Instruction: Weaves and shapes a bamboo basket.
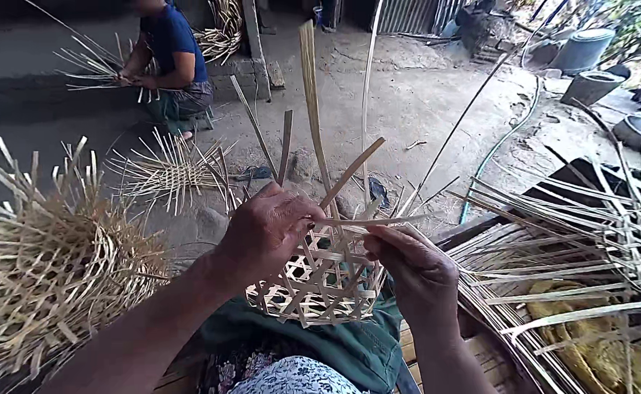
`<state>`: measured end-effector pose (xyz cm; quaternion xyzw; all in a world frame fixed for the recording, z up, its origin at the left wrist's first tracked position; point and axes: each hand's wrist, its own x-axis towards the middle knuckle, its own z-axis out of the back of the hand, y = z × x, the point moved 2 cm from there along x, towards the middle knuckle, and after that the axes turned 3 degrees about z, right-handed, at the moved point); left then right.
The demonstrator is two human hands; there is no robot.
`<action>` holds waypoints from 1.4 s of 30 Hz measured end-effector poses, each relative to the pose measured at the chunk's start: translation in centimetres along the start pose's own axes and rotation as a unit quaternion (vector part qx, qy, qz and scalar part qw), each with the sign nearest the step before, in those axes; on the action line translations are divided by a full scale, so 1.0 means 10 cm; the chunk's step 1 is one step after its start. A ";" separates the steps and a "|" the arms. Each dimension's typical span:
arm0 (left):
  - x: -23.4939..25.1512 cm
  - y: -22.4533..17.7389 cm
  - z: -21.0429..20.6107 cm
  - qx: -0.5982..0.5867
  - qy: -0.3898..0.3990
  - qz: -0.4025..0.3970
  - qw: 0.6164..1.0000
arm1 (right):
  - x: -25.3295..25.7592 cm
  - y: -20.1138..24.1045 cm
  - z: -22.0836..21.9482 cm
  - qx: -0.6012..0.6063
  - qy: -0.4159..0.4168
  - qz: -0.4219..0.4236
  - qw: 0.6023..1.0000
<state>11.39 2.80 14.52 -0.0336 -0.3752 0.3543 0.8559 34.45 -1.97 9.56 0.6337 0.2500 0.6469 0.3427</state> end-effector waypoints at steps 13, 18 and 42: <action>-0.02 0.08 0.02 -0.120 0.057 0.019 0.991 | 0.38 -0.11 -0.10 0.117 0.135 -0.144 0.973; 0.03 0.15 -0.10 -0.041 -0.004 -0.018 0.999 | 0.11 -0.30 -0.09 0.049 0.073 0.060 0.994; -0.01 -0.19 0.00 0.019 -0.068 -0.092 0.993 | 0.34 0.20 -0.34 -0.353 0.196 -0.049 0.913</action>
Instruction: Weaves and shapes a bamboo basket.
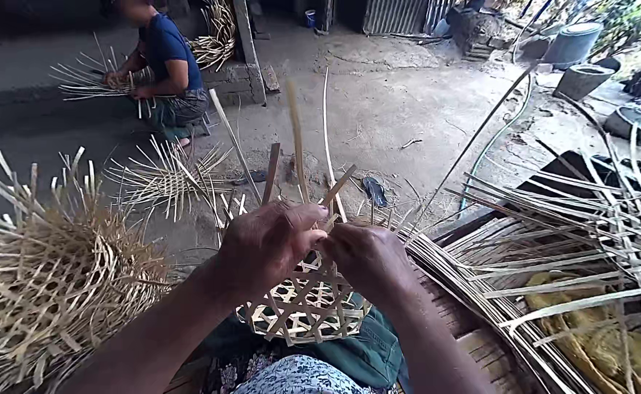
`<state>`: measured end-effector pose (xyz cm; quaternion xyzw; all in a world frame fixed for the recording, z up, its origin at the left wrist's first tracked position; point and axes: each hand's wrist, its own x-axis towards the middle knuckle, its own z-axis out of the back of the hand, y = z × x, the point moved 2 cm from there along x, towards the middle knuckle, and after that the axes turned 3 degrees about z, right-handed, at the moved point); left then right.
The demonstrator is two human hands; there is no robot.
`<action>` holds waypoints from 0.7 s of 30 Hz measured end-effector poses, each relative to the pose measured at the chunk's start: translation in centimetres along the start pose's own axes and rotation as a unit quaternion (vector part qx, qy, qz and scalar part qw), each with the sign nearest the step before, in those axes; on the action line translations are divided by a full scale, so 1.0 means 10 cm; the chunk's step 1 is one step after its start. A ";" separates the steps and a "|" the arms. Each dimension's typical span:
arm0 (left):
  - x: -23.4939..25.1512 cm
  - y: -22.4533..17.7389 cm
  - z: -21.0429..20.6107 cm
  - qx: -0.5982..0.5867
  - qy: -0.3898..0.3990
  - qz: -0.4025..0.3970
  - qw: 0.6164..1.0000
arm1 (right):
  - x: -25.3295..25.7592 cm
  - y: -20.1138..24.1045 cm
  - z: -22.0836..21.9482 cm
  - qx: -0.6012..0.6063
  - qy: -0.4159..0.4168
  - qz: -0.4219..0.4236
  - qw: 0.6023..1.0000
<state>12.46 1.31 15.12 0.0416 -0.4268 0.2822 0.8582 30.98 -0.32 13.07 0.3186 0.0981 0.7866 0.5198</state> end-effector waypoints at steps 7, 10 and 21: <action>0.02 0.37 -0.07 0.137 0.185 -0.023 0.973 | -0.14 -0.24 -0.33 0.149 -0.199 0.064 0.966; 0.06 0.39 0.05 0.108 0.100 -0.004 0.989 | -0.16 -0.22 -0.29 0.169 -0.233 0.078 0.954; -0.24 0.22 -0.16 -0.121 0.049 0.098 0.987 | -0.12 0.06 0.00 0.002 -0.140 0.036 0.989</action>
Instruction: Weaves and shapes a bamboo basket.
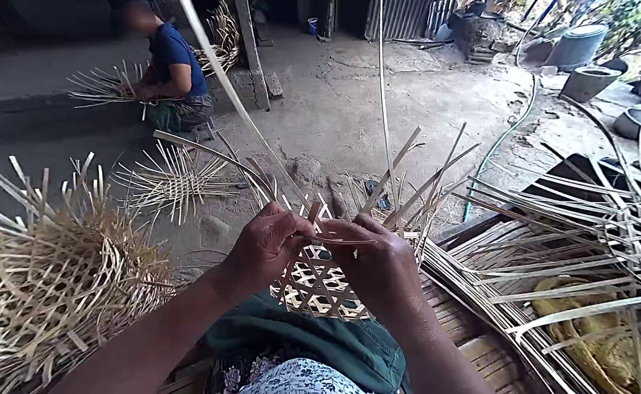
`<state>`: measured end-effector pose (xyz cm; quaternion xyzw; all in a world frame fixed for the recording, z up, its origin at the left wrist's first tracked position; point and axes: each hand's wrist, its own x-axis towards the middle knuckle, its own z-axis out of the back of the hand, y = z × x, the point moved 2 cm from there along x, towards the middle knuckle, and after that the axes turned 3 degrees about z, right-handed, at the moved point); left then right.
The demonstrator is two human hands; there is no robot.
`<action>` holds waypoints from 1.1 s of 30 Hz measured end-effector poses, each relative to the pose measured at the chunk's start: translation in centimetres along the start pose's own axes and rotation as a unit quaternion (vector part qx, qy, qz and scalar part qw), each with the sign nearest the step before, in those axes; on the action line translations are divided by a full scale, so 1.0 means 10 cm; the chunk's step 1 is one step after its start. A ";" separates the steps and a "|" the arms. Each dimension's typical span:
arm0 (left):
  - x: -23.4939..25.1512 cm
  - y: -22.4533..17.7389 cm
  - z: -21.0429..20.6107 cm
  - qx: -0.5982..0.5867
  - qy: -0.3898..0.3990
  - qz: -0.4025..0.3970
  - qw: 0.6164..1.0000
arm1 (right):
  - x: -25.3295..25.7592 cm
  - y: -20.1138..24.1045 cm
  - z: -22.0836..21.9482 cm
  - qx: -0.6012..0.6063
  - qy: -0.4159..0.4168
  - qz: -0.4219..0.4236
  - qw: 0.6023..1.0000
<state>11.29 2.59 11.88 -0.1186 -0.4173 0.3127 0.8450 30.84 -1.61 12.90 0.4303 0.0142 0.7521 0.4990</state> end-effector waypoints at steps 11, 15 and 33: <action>0.06 0.02 -0.07 -0.048 -0.012 0.031 0.998 | 0.11 -0.38 0.08 0.333 0.084 -0.029 0.939; 0.05 0.06 -0.11 0.011 -0.031 0.022 0.999 | 0.09 -0.58 0.12 0.483 0.088 -0.037 0.870; 0.15 0.01 0.02 -0.078 0.017 0.105 0.991 | -0.02 -0.50 0.17 0.124 -0.061 0.056 0.989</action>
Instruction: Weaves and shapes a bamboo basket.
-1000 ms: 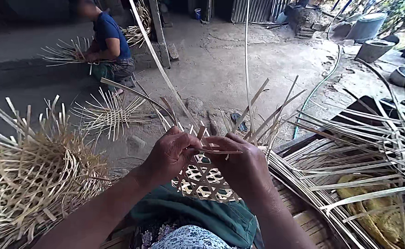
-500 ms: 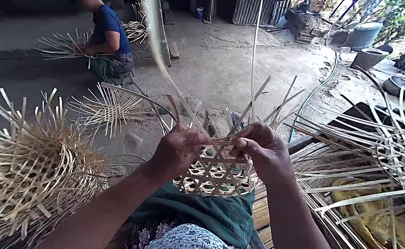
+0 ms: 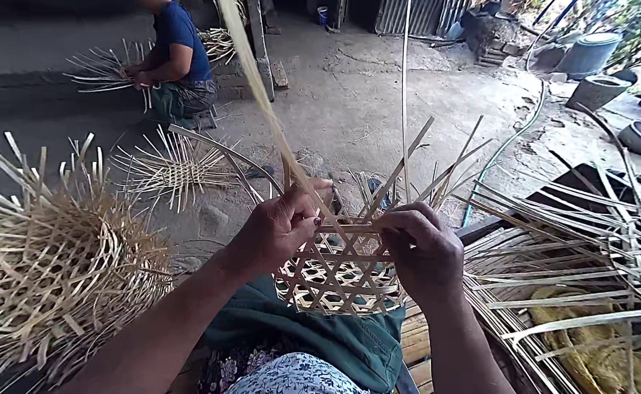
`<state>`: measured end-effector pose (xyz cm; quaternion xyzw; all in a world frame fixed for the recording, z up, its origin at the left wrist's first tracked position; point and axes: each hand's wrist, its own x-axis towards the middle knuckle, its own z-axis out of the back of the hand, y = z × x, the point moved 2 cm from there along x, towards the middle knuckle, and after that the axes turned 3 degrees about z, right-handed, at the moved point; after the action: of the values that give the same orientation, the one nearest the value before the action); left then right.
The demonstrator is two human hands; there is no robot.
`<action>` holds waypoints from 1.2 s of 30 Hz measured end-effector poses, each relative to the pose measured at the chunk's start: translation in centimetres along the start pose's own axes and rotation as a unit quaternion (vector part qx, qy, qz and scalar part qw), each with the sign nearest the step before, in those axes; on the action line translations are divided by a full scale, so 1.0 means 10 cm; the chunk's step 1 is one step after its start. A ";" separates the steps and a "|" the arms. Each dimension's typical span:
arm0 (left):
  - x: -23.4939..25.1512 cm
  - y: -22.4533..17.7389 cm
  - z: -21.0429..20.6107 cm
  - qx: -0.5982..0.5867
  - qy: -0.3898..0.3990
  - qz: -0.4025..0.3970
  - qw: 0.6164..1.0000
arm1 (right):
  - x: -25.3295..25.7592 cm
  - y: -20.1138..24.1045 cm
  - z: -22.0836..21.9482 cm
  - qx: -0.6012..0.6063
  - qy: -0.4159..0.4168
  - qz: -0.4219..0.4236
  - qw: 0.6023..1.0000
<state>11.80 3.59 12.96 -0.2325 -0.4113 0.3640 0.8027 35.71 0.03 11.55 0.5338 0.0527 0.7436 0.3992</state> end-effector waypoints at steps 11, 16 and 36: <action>0.00 -0.04 -0.14 0.028 -0.074 -0.036 0.996 | -0.02 0.16 0.03 -0.221 0.145 0.068 0.962; -0.06 -0.11 -0.24 0.148 -0.144 -0.160 0.965 | -0.02 0.08 0.04 -0.174 0.132 0.047 0.975; -0.04 -0.21 -0.33 0.109 -0.067 -0.141 0.982 | 0.00 -0.07 0.06 0.289 0.088 -0.154 0.941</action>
<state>15.20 1.70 12.31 -0.0584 -0.4505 0.3045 0.8372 36.62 0.27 11.43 0.5436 0.3820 0.6700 0.3312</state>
